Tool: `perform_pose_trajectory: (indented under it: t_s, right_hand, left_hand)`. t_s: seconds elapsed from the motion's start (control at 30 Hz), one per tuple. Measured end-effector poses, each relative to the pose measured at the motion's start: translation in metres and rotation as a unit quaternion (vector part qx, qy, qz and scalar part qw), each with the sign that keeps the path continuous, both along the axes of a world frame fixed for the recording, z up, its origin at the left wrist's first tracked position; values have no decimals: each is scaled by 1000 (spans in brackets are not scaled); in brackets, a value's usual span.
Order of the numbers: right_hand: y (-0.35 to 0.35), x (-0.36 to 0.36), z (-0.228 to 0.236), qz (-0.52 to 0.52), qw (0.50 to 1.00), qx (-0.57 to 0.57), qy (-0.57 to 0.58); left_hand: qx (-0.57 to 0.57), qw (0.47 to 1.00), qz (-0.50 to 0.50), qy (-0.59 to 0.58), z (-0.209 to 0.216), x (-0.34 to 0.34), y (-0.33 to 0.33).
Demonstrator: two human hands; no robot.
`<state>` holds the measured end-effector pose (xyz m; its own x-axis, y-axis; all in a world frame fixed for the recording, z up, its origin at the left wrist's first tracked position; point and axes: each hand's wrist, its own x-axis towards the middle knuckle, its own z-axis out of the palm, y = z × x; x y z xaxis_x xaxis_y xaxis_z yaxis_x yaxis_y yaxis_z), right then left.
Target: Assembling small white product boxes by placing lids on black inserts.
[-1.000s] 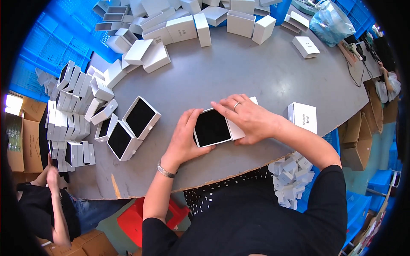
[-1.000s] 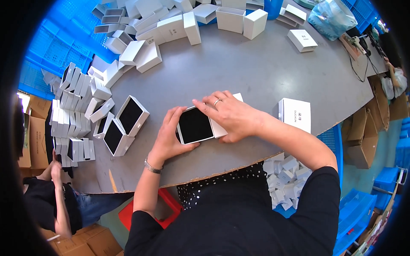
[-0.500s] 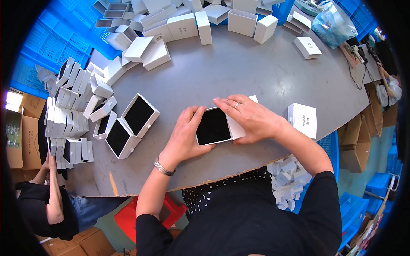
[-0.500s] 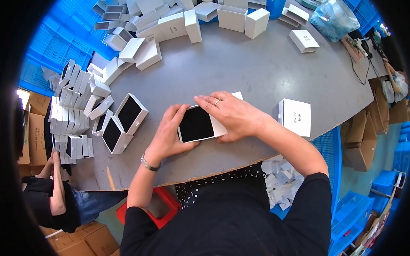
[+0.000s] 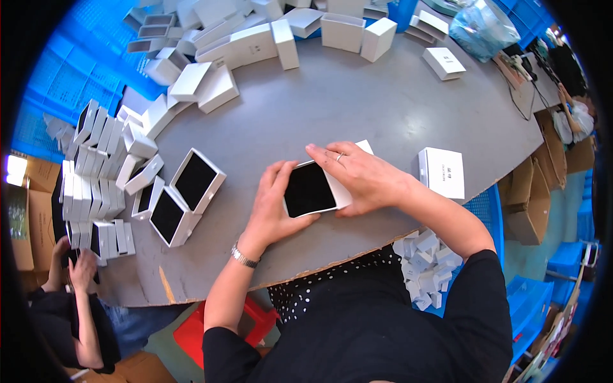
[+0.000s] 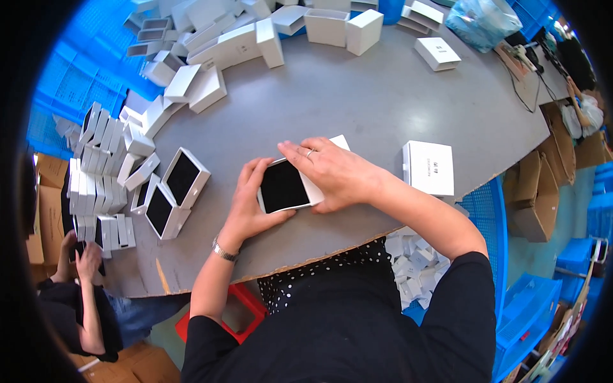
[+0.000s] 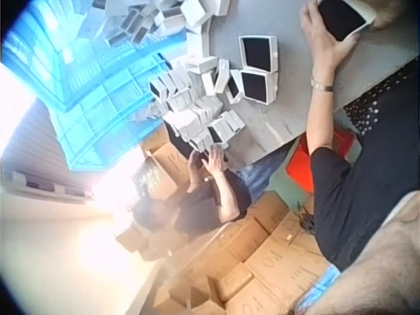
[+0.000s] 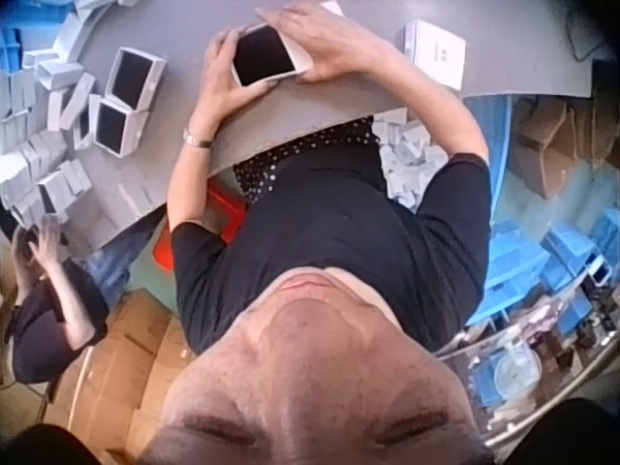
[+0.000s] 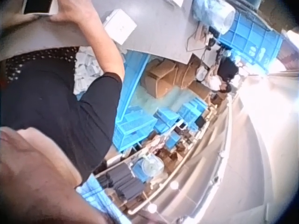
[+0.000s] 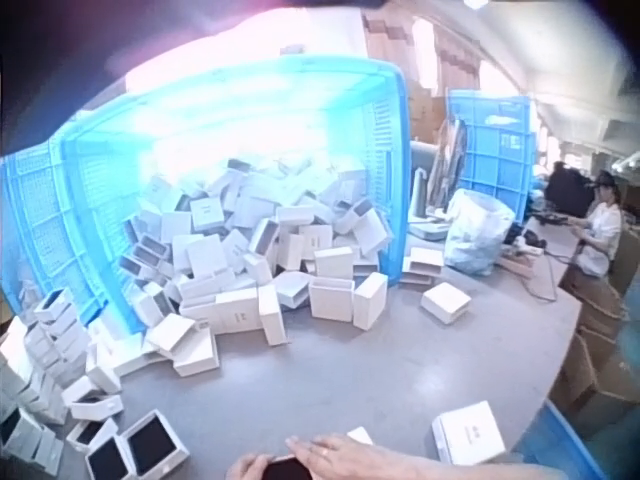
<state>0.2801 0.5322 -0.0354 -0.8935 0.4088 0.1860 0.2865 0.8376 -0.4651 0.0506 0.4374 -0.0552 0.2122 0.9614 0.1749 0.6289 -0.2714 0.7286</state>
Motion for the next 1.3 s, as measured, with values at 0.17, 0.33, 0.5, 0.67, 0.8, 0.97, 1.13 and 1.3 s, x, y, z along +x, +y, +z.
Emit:
perform_pose_trajectory:
  t_s: [0.17, 0.33, 0.5, 0.67, 0.8, 0.97, 1.13, 1.3]
  right_hand:
    - [2, -13, -5, 24, 1000, 15, -13]
    - [-5, -3, 3, 21, 998, 9, 61]
    - [-15, 103, 27, -297, 951, 73, 33]
    - [-25, 148, -36, -396, 887, -91, 222]
    - [-24, 118, -25, -312, 927, -151, 142]
    - [-25, 124, -21, -300, 934, -154, 118]
    - [-79, 128, 24, -233, 969, 6, -86]
    - [-112, 212, 73, -369, 904, -13, -216]
  left_hand:
    - [31, 999, -10, 10, -12, -3, 3]
    - [-16, 896, 41, -441, -33, 12, 7]
    - [28, 891, 175, -418, -38, 14, 5]
    - [40, 982, 68, -172, -32, 79, 31]
    - [8, 970, 36, -238, -25, 97, 66]
    - [-75, 955, -42, -285, -12, 101, 61]
    - [-192, 900, -180, -346, -9, 114, 32]
    - [26, 996, -71, 47, 41, 59, 2]
